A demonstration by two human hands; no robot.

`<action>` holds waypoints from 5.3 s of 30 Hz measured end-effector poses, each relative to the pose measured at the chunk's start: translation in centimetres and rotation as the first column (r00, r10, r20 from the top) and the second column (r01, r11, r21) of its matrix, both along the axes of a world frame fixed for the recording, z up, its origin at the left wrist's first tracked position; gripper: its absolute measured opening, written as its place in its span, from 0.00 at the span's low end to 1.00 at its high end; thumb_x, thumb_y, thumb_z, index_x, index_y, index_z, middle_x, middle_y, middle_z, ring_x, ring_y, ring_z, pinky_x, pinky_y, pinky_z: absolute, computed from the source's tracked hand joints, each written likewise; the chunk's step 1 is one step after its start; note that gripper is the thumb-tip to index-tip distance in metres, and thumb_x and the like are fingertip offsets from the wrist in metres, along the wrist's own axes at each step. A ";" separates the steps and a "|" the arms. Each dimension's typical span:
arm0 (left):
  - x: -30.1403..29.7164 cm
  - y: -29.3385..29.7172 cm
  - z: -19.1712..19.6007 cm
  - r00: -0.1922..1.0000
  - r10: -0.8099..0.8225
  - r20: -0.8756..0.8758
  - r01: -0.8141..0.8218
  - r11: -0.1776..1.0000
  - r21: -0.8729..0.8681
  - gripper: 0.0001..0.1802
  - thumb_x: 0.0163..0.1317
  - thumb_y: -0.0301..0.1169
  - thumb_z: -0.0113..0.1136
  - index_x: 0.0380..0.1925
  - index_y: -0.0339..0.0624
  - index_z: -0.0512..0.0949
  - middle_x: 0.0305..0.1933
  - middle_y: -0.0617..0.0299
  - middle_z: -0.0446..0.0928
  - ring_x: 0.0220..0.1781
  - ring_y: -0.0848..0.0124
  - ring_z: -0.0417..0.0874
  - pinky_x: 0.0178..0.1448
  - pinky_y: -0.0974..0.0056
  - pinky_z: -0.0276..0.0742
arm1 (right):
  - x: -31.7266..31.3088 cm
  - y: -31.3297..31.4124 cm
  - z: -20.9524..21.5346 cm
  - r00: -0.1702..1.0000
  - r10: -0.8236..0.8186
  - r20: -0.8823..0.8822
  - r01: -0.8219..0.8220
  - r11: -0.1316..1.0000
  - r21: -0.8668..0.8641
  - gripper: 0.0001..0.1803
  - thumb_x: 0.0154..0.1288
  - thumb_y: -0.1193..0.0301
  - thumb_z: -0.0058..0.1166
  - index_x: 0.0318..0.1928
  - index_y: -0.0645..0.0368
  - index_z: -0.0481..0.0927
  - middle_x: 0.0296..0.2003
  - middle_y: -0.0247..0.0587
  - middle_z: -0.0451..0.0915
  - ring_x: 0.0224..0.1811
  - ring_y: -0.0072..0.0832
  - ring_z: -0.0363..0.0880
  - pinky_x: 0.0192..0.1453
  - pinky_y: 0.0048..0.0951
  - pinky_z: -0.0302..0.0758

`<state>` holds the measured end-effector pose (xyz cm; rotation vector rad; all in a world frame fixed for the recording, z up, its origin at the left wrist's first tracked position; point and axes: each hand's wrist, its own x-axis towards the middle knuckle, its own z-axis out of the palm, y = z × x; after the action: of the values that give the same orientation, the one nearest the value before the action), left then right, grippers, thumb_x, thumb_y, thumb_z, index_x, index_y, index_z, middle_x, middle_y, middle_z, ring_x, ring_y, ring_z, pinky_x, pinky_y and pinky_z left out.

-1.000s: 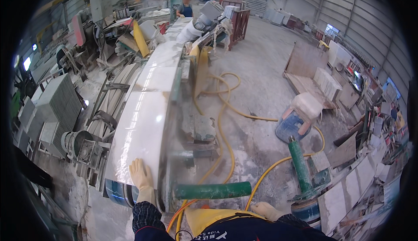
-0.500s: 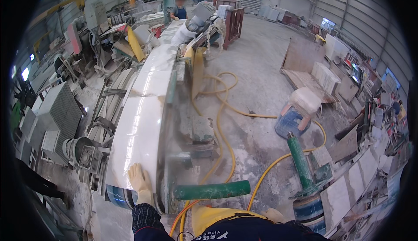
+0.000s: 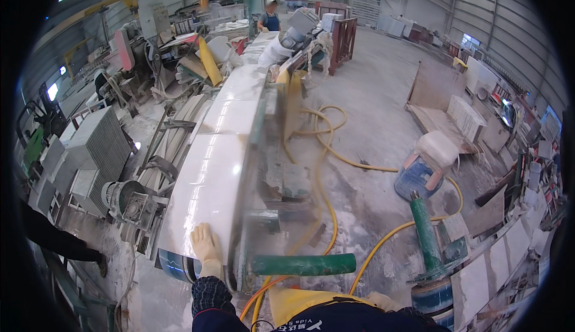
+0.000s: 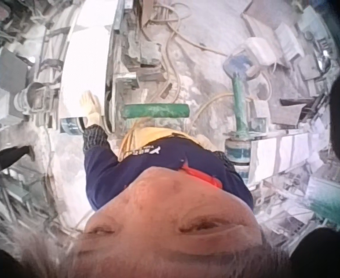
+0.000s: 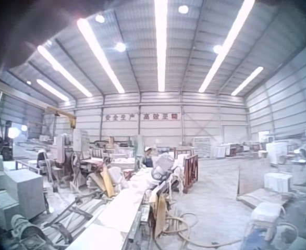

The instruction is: The person repeatedly picks up white rectangular tiles from a conveyor, wipes their surfaces with gloved hands, and places them onto a stack. The cycle continues throughout the clip in a factory setting.

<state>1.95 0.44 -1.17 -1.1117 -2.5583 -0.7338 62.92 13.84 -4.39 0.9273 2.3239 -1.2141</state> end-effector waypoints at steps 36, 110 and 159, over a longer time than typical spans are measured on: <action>1.4 -2.1 0.8 0.998 -0.049 -0.029 0.050 0.998 0.043 0.23 0.67 0.32 0.54 0.60 0.33 0.75 0.66 0.41 0.73 0.70 0.42 0.68 0.79 0.45 0.54 | -2.9 -1.8 3.5 0.753 -0.596 0.279 0.652 0.733 -0.193 0.21 0.69 0.56 0.51 0.32 0.59 0.89 0.23 0.35 0.84 0.25 0.24 0.78 0.32 0.32 0.72; 3.6 -6.5 0.0 0.999 -0.030 -0.038 0.031 0.999 0.031 0.25 0.67 0.29 0.52 0.63 0.32 0.73 0.68 0.40 0.72 0.72 0.40 0.67 0.80 0.44 0.52 | -0.9 -2.7 -7.0 0.811 -0.572 0.125 0.582 0.766 -0.272 0.16 0.75 0.59 0.53 0.26 0.47 0.76 0.22 0.14 0.67 0.24 0.07 0.65 0.27 0.20 0.64; 6.4 -9.5 -4.8 0.858 0.504 0.099 -0.504 0.791 0.347 0.28 0.66 0.29 0.58 0.66 0.34 0.71 0.67 0.41 0.73 0.71 0.42 0.70 0.77 0.47 0.61 | -52.1 -0.1 8.7 0.851 -0.501 -0.157 0.179 0.557 -0.811 0.22 0.72 0.60 0.59 0.61 0.55 0.78 0.54 0.35 0.83 0.56 0.27 0.81 0.61 0.35 0.77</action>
<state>8.38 -9.01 -5.93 -0.2818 -2.4077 -0.9924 10.83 13.70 4.26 0.8722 1.5006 -2.4857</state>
